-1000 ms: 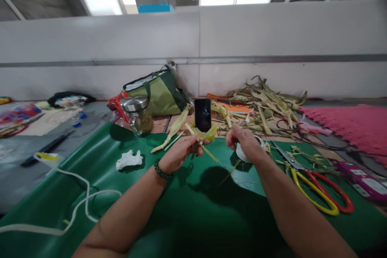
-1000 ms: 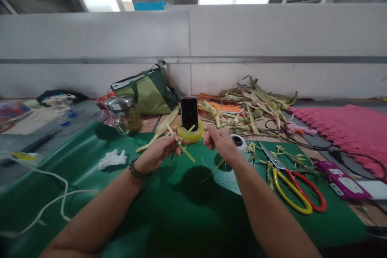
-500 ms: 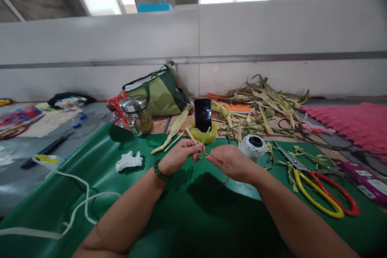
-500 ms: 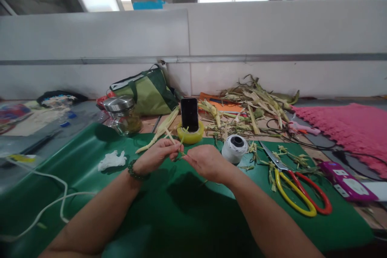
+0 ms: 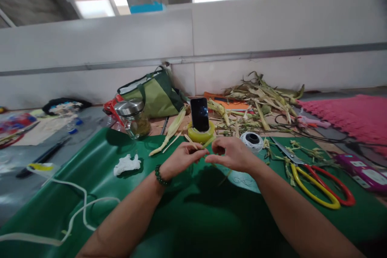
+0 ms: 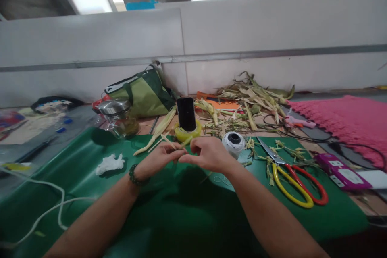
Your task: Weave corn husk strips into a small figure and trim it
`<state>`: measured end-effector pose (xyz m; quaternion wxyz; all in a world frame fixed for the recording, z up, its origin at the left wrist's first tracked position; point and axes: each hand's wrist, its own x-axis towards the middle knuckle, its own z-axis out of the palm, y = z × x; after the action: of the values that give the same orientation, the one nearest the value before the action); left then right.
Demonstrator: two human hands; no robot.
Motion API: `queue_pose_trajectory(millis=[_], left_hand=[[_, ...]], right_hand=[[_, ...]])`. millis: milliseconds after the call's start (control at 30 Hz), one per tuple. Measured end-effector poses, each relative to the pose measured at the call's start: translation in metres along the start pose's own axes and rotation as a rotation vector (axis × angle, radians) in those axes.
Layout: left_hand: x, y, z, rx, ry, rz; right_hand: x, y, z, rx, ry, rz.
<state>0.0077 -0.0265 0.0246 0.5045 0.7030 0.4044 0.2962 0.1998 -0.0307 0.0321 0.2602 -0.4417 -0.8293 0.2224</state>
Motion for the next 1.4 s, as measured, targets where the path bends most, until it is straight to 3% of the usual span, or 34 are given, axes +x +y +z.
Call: queue_pose_trajectory(millis=[200,367,533,667,833,867,933,1000,1033,1200,1300,1400], left_hand=[[-0.013,0.012,0.013,0.190,-0.141,0.118],[-0.020,0.022,0.002,0.239,-0.231,0.182],[-0.019,0.022,-0.004,0.101,-0.352,0.113],[-0.014,0.017,-0.002,-0.001,-0.347,0.049],[-0.002,0.005,-0.001,-0.261,-0.040,-0.097],[0.000,0.003,-0.001,-0.313,0.017,-0.103],[0.002,0.001,-0.003,-0.344,0.089,-0.078],[0.003,0.002,-0.004,-0.279,0.106,-0.034],[0.002,0.003,-0.004,-0.225,0.110,-0.009],[-0.003,0.011,-0.006,-0.001,0.096,0.050],[-0.004,0.011,-0.013,-0.035,0.058,0.009],[-0.002,0.004,-0.019,-0.237,0.044,-0.056]], right_hand=[[0.001,-0.010,0.014,0.618,-0.010,0.062],[-0.001,-0.019,0.018,0.815,0.023,0.078],[-0.003,-0.018,0.021,0.882,0.036,0.140],[0.002,-0.008,0.019,0.811,0.059,0.154],[0.013,0.014,0.003,0.653,0.211,0.200],[0.014,0.016,0.001,0.644,0.199,0.210],[0.012,0.015,0.001,0.597,0.045,0.183],[0.008,0.008,0.007,0.448,-0.124,0.086],[0.006,0.004,0.011,0.324,-0.141,0.025],[0.001,-0.002,0.023,-0.255,-0.013,-0.270],[0.001,0.003,0.022,-0.284,-0.027,-0.364],[0.002,0.009,0.017,-0.157,-0.022,-0.291]])
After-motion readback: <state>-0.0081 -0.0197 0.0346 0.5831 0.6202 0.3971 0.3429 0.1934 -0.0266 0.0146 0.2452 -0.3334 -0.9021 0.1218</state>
